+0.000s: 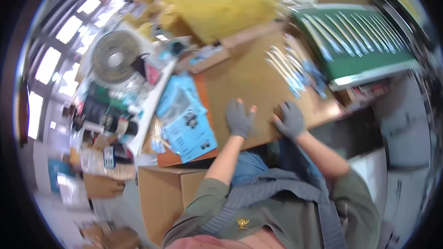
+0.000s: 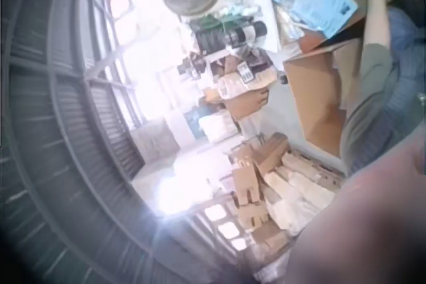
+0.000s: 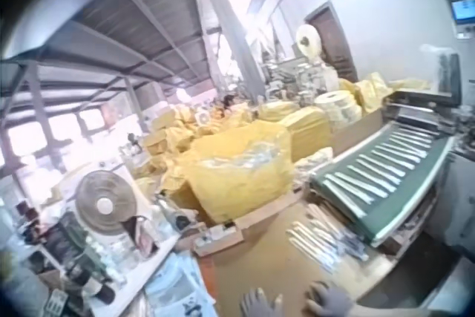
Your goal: Packaging bundles of wooden sticks into plastic bags and placing them into a cardboard box.
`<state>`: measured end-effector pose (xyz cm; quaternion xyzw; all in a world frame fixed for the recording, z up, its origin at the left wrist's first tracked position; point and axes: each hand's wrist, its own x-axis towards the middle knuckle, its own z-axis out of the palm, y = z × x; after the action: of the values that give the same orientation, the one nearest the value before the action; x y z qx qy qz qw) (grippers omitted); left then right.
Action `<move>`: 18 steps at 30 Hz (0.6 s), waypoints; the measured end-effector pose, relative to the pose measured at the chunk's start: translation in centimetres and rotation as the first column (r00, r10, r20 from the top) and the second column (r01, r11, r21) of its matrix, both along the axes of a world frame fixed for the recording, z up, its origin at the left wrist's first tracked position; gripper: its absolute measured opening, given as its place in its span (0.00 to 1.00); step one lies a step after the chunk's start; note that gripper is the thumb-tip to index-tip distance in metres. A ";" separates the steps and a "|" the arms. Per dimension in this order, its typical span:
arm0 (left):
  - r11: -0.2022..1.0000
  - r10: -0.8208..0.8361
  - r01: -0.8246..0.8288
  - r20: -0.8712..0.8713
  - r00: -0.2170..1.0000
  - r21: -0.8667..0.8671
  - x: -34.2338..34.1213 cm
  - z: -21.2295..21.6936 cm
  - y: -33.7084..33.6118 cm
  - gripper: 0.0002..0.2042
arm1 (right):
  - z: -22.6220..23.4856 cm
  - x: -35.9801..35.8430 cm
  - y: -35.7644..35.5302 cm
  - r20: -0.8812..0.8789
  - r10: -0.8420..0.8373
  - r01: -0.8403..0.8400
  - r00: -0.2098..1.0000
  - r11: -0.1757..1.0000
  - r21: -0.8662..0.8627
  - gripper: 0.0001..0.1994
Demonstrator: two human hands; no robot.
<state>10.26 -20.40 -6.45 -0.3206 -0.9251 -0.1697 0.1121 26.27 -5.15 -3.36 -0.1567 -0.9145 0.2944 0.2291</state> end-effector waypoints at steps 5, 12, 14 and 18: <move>0.997 -0.055 0.061 -0.142 0.988 0.042 -1.3 -0.4 1.2 0.33 | 3.8 -10.1 9.3 -0.084 -0.329 0.335 0.941 0.866 0.372 0.37; 0.982 -0.132 0.146 -0.112 0.985 0.122 -2.3 -0.2 4.0 0.30 | 1.3 -12.3 19.1 0.460 -0.390 0.488 0.798 0.866 -0.111 0.36; 0.981 -0.136 0.146 -0.087 0.987 0.128 -3.1 -0.4 4.5 0.29 | 1.2 -14.0 16.3 0.367 -0.459 0.493 0.809 0.870 0.003 0.31; 0.957 -0.225 0.237 -0.089 0.970 0.168 -5.6 -0.5 6.6 0.29 | -0.5 -14.9 15.4 0.161 -0.302 0.342 0.940 0.839 -0.423 0.27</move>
<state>4.69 -13.81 -6.96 -0.4209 -0.8581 -0.2520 0.1514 11.37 10.26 -3.89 -0.3690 -0.7923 0.4458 0.1931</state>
